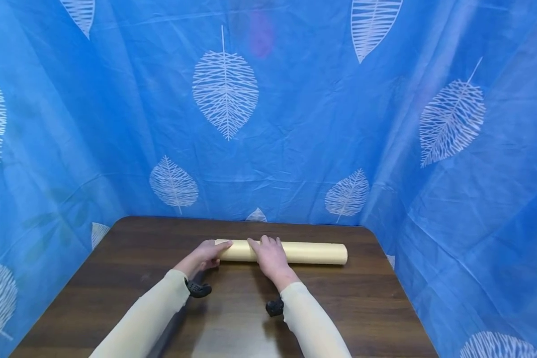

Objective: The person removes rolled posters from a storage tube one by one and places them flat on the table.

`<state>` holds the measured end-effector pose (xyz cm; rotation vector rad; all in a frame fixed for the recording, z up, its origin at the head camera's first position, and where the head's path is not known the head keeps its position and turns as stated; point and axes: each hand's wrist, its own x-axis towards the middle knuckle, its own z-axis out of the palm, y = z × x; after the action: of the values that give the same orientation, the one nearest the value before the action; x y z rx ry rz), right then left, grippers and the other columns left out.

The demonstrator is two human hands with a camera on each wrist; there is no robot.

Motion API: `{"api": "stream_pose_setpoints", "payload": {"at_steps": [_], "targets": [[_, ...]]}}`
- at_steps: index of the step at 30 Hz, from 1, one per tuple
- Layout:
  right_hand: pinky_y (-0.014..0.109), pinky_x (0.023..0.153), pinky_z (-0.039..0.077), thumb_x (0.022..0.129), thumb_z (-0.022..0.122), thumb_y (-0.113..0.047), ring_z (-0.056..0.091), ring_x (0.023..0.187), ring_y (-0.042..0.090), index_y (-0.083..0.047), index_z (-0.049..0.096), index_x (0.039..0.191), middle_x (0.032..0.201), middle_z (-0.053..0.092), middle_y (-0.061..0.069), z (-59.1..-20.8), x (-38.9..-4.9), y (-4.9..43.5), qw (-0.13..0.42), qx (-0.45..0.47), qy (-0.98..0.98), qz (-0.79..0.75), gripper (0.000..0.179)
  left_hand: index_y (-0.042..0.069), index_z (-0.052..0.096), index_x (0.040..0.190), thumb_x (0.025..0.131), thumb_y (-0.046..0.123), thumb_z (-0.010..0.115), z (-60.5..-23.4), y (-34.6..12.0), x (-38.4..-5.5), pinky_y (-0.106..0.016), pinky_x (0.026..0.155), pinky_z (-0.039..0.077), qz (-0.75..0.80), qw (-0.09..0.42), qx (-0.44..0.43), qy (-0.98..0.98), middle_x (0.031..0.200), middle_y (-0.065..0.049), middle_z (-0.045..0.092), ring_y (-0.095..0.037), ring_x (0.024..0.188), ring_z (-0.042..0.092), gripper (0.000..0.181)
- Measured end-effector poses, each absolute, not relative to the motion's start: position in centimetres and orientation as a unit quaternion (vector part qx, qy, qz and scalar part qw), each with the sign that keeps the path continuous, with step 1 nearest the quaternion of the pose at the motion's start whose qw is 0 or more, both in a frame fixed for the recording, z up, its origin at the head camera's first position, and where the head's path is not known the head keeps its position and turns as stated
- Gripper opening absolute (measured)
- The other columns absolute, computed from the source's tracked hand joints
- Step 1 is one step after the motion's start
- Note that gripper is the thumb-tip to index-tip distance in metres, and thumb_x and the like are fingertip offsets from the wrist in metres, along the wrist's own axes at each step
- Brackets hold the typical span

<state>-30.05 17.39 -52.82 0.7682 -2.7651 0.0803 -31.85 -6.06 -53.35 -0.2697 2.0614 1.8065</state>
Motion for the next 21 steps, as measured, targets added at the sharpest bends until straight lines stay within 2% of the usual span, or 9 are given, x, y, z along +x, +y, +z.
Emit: {"api": "stream_pose_setpoints", "payload": {"at_steps": [6, 13, 16, 19, 21], "targets": [[0.063, 0.102, 0.046, 0.083, 0.085, -0.011, 0.065, 0.104, 0.038, -0.017, 0.058, 0.144, 0.106, 0.062, 0.014, -52.9, -30.1, 17.7, 0.147, 0.266, -0.952, 0.031, 0.067, -0.005, 0.040, 0.149, 0.106, 0.029, 0.058, -53.5, -7.0, -32.1, -0.027, 0.071, 0.060, 0.697, 0.216, -0.095, 0.677, 0.122, -0.022, 0.054, -0.019, 0.084, 0.062, 0.058], [0.061, 0.103, 0.046, 0.084, 0.085, -0.013, 0.065, 0.106, 0.036, -0.018, 0.057, 0.146, 0.109, 0.062, 0.013, -52.8, -30.4, 17.9, 0.137, 0.254, -0.957, 0.021, 0.069, -0.007, 0.048, 0.138, 0.103, 0.032, 0.063, -53.2, -7.1, -32.2, -0.021, 0.058, 0.052, 0.662, 0.183, -0.090, 0.721, 0.103, -0.016, 0.056, -0.014, 0.063, 0.057, 0.054], [0.061, 0.104, 0.044, 0.084, 0.085, -0.013, 0.064, 0.108, 0.036, -0.018, 0.056, 0.147, 0.111, 0.062, 0.014, -52.6, -30.4, 18.0, 0.125, 0.254, -0.959, 0.024, 0.070, -0.008, 0.045, 0.142, 0.105, 0.028, 0.060, -53.2, -7.1, -32.2, -0.024, 0.065, 0.055, 0.672, 0.178, -0.091, 0.713, 0.112, -0.018, 0.055, -0.019, 0.077, 0.059, 0.053], [0.062, 0.105, 0.044, 0.084, 0.085, -0.012, 0.064, 0.108, 0.037, -0.017, 0.056, 0.147, 0.112, 0.062, 0.014, -52.4, -30.5, 18.2, 0.123, 0.258, -0.958, 0.030, 0.069, -0.008, 0.039, 0.148, 0.108, 0.020, 0.051, -53.2, -7.2, -32.2, -0.029, 0.077, 0.058, 0.696, 0.193, -0.094, 0.685, 0.124, -0.023, 0.053, -0.025, 0.095, 0.058, 0.050], [0.062, 0.104, 0.044, 0.084, 0.085, -0.011, 0.064, 0.107, 0.036, -0.017, 0.057, 0.146, 0.110, 0.062, 0.014, -52.4, -30.6, 18.5, 0.124, 0.258, -0.957, 0.034, 0.068, -0.007, 0.038, 0.150, 0.109, 0.017, 0.047, -53.2, -7.3, -32.2, -0.031, 0.081, 0.058, 0.705, 0.204, -0.093, 0.673, 0.125, -0.024, 0.053, -0.026, 0.099, 0.058, 0.048]]}}
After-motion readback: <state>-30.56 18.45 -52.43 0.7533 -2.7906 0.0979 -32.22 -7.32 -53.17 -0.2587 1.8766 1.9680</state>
